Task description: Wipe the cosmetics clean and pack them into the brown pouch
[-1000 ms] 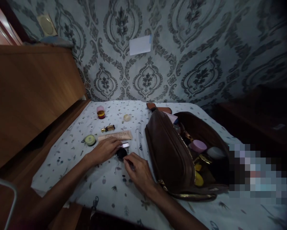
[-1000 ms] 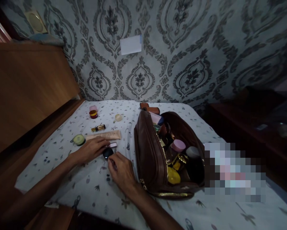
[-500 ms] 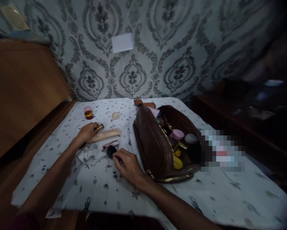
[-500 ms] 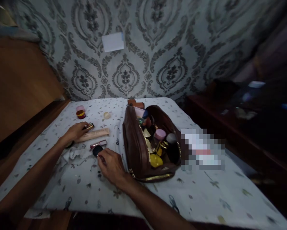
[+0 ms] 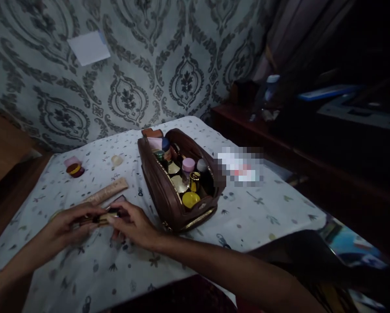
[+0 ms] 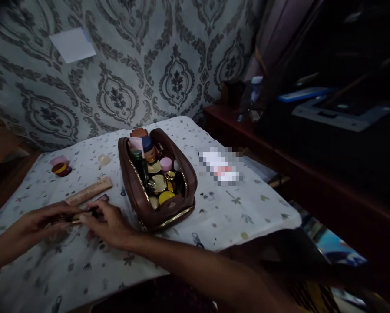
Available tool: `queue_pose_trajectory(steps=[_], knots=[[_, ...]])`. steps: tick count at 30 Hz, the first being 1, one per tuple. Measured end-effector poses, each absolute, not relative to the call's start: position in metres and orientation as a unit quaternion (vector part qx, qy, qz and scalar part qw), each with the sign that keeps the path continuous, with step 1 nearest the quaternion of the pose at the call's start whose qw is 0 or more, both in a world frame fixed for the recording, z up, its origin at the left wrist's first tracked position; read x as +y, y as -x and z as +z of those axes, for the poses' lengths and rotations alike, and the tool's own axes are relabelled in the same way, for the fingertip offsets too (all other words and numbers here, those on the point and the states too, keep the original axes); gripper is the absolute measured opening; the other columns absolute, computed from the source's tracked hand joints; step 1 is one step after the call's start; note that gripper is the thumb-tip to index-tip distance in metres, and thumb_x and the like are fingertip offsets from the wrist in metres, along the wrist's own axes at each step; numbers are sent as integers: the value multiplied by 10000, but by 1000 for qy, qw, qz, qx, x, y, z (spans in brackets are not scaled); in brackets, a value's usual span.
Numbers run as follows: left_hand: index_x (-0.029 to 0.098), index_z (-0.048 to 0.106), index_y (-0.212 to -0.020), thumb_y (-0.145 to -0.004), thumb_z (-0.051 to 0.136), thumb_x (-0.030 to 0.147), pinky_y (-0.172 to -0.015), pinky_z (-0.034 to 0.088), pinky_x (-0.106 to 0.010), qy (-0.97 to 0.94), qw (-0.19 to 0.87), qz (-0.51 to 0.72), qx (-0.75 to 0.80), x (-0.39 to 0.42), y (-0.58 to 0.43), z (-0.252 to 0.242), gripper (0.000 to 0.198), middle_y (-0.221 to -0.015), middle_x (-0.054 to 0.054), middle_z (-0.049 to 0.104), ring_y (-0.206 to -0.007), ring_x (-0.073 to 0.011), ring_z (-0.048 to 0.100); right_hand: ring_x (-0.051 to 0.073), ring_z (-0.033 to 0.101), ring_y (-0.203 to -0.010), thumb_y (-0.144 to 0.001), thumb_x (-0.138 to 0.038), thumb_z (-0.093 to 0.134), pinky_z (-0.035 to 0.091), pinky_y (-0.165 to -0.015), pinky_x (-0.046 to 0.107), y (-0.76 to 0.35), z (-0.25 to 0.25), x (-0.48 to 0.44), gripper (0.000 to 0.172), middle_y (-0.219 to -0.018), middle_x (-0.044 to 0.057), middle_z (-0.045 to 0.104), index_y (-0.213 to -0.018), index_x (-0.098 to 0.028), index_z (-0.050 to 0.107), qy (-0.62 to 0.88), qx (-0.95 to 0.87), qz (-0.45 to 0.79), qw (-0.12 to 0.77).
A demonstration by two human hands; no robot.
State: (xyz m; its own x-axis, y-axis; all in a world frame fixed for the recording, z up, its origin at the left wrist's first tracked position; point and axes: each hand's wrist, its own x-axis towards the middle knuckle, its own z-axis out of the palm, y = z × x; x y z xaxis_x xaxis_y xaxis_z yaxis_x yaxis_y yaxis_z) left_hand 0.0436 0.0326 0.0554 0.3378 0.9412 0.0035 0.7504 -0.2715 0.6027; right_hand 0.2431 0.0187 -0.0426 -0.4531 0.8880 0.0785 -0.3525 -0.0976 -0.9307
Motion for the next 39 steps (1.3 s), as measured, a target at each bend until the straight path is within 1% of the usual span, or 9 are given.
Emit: queue_pose_trajectory(steps=[4, 11, 13, 18, 24, 29, 32, 36, 39], knots=[[258, 758, -1020, -806, 639, 558, -828, 593, -362, -748, 284, 193, 568, 18, -51, 56, 387, -1070, -86, 761, -949, -283, 711, 89, 567, -518, -750, -574, 750, 423, -477, 202, -241, -47, 23, 426, -704, -41, 626, -932, -205, 639, 238, -433, 742, 453], [217, 736, -1070, -868, 498, 614, -953, 512, -525, -749, 31, 119, 650, 0, -15, 8, 506, -1078, -135, 694, -1063, -347, 633, 106, 658, -608, -564, -478, 905, 479, -555, 208, -242, -43, 28, 519, -782, -4, 709, -895, -178, 639, 235, -250, 797, 496], [215, 725, -1087, -918, 457, 555, -936, 523, -497, -744, 16, 121, 657, -9, -11, -6, 464, -1088, -135, 682, -1067, -328, 630, 116, 671, -609, -526, -469, 926, 475, -541, 204, -243, -40, 28, 554, -767, -3, 713, -907, -176, 649, 239, -234, 809, 483], [214, 683, -1013, -974, 459, 432, -833, 538, -352, -722, 47, 259, 640, -21, -25, 1, 315, -971, -73, 692, -912, -229, 657, 105, 667, -628, -618, -451, 892, 418, -492, 175, -246, -36, 27, 463, -792, 13, 724, -924, -163, 700, 258, -272, 817, 438], [236, 670, -1127, -993, 437, 361, -994, 487, -396, -779, -28, 294, 554, -13, -60, 18, 296, -1208, -102, 637, -1152, -245, 587, 87, 586, -545, -638, -444, 862, 350, -450, 180, -248, -32, 18, 390, -709, 3, 684, -837, -159, 685, 227, -340, 836, 366], [191, 606, -774, -1014, 330, 366, -675, 478, -301, -780, 30, 261, 567, 1, -73, 8, 405, -740, -45, 616, -665, -167, 575, 91, 557, -580, -750, -439, 781, 368, -491, 199, -248, -33, 11, 313, -752, 1, 648, -839, -169, 649, 220, -460, 790, 340], [200, 500, -611, -991, 357, 438, -638, 444, -282, -717, 105, 320, 611, 9, -74, 15, 471, -598, -5, 534, -580, -143, 508, 122, 583, -665, -818, -404, 710, 452, -595, 236, -247, -38, 11, 265, -793, -8, 633, -946, -178, 656, 224, -566, 708, 358], [188, 519, -606, -877, 510, 611, -535, 420, -250, -582, 333, 422, 610, 17, -70, 24, 502, -535, 21, 504, -529, -123, 468, 199, 628, -952, -857, -268, 643, 487, -849, 335, -249, -41, 9, 276, -1048, 55, 697, -1123, -197, 656, 244, -692, 531, 424], [187, 548, -654, -763, 612, 667, -382, 293, -224, -467, 478, 447, 595, 18, -71, 18, 496, -443, 58, 434, -383, -90, 355, 205, 630, -986, -875, -229, 618, 477, -887, 342, -250, -39, 7, 284, -1077, 62, 699, -1156, -209, 657, 234, -735, 462, 438]])
